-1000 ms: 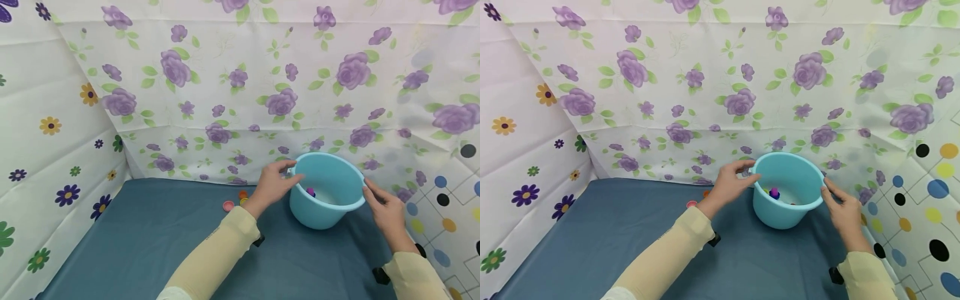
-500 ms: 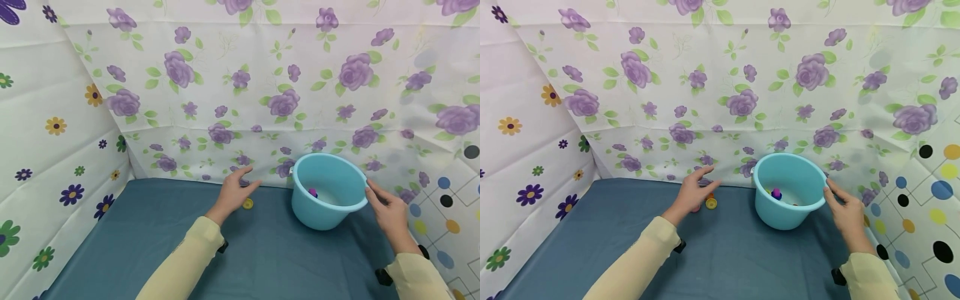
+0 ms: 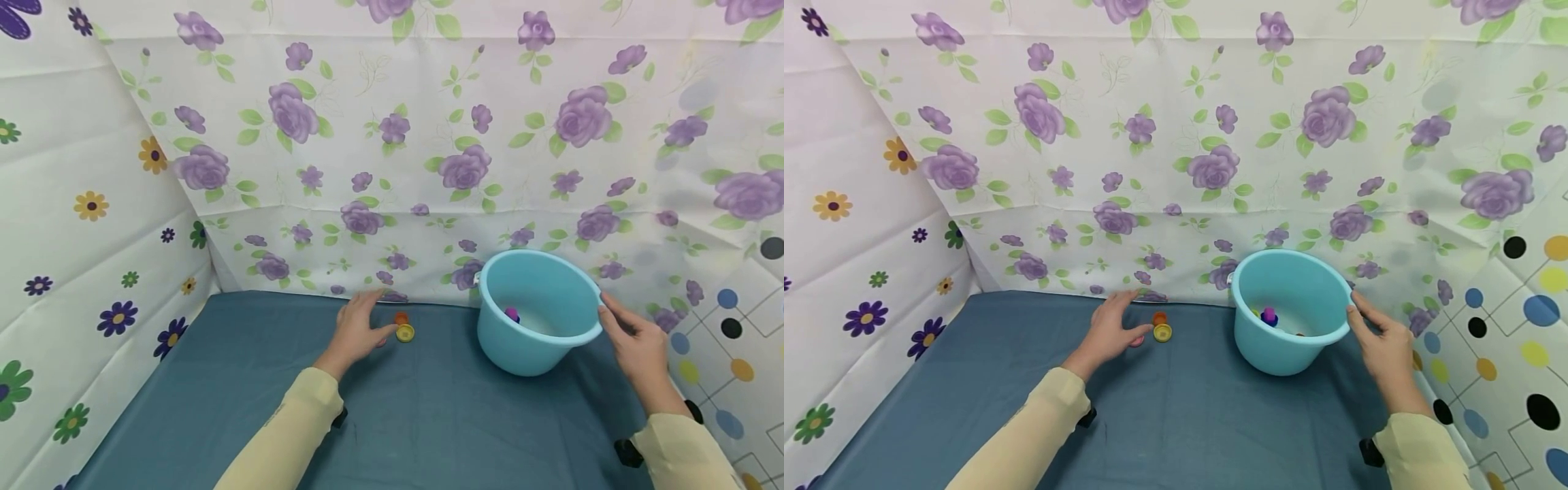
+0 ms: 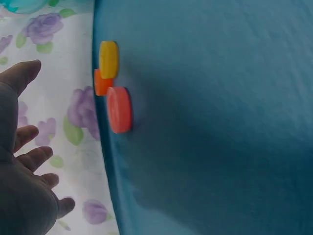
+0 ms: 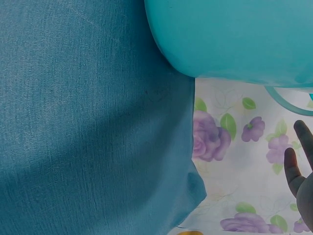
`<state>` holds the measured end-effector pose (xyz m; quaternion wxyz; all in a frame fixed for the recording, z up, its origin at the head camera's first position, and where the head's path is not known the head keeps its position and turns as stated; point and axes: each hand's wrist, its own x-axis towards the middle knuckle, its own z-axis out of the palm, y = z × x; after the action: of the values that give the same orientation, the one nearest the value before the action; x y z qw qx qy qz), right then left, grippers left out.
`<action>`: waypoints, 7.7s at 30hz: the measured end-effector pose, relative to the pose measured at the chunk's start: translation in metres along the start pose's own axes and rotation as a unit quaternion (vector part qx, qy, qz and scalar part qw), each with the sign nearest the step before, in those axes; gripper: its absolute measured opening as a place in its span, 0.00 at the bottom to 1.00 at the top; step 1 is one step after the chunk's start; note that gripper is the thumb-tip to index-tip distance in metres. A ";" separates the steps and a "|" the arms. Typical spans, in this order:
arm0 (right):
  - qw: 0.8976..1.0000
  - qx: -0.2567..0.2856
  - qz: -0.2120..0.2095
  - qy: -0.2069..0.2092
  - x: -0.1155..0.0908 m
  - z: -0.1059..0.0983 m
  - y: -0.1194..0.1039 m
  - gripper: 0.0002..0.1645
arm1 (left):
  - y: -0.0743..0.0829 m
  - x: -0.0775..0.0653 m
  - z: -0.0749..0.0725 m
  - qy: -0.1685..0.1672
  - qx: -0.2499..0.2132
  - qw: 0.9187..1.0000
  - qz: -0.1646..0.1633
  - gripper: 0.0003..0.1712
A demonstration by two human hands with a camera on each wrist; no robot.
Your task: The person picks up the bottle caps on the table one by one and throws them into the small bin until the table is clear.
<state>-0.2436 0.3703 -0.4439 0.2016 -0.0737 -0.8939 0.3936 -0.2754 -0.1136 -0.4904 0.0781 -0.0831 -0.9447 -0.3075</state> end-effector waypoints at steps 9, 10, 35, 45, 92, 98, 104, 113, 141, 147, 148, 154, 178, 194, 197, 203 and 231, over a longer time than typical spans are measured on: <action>1.000 -0.001 0.001 -0.004 0.000 -0.001 0.001 0.24 | -0.017 -0.001 0.011 -0.018 0.045 0.999 -0.011 0.47; 1.000 -0.001 0.001 -0.003 0.000 -0.001 0.001 0.24 | -0.019 0.000 0.012 -0.021 0.048 0.999 -0.014 0.47; 1.000 0.010 -0.013 -0.008 -0.001 0.000 0.003 0.24 | -0.036 -0.006 0.027 -0.080 0.087 0.991 -0.067 0.45; 1.000 0.012 -0.014 -0.006 -0.002 0.000 0.002 0.25 | -0.036 -0.006 0.024 -0.093 0.068 0.991 -0.070 0.40; 1.000 0.013 -0.007 -0.013 -0.001 0.000 0.002 0.25 | -0.038 -0.017 0.018 0.001 0.004 1.000 -0.016 0.22; 1.000 0.009 0.000 -0.011 0.000 0.000 0.002 0.25 | -0.031 -0.015 0.016 0.028 -0.036 0.999 -0.015 0.23; 1.000 0.008 0.000 -0.007 0.000 0.000 0.001 0.25 | -0.018 -0.011 0.009 0.045 -0.075 0.996 -0.023 0.24; 1.000 0.010 -0.001 -0.009 0.000 -0.001 -0.001 0.25 | 0.007 -0.006 0.002 0.058 -0.139 0.988 -0.019 0.23; 1.000 0.002 0.004 -0.015 0.000 -0.001 0.001 0.25 | 0.069 0.015 -0.007 0.045 -0.242 0.969 0.026 0.22; 1.000 0.000 0.001 -0.007 0.001 -0.001 -0.001 0.26 | 0.084 0.023 -0.007 0.042 -0.244 0.968 0.050 0.20; 1.000 0.000 0.001 -0.006 0.001 -0.001 -0.001 0.26 | 0.087 0.025 -0.007 0.043 -0.244 0.967 0.055 0.19; 1.000 0.002 0.005 -0.006 0.001 -0.001 0.000 0.25 | 0.107 0.031 -0.005 0.044 -0.262 0.962 0.063 0.19; 1.000 0.006 -0.005 -0.004 0.000 0.000 -0.001 0.25 | 0.180 0.046 0.006 0.013 -0.311 0.946 0.094 0.19; 1.000 -0.001 0.001 0.003 0.001 0.001 -0.001 0.24 | 0.217 0.049 0.032 -0.013 -0.306 0.943 0.129 0.22; 1.000 0.004 -0.001 0.003 0.001 0.001 -0.002 0.24 | 0.222 0.050 0.037 -0.021 -0.308 0.943 0.126 0.22; 1.000 0.004 0.000 0.000 0.000 0.001 -0.003 0.24 | 0.231 0.048 0.044 -0.048 -0.300 0.944 0.128 0.22; 1.000 0.000 0.008 -0.004 0.001 0.001 -0.001 0.24 | 0.229 0.042 0.046 -0.096 -0.229 0.959 0.135 0.27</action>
<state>-0.2450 0.3691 -0.4432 0.1950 -0.0791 -0.8941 0.3953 -0.2738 0.1011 -0.3890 0.0069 -0.2549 -0.8318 -0.4930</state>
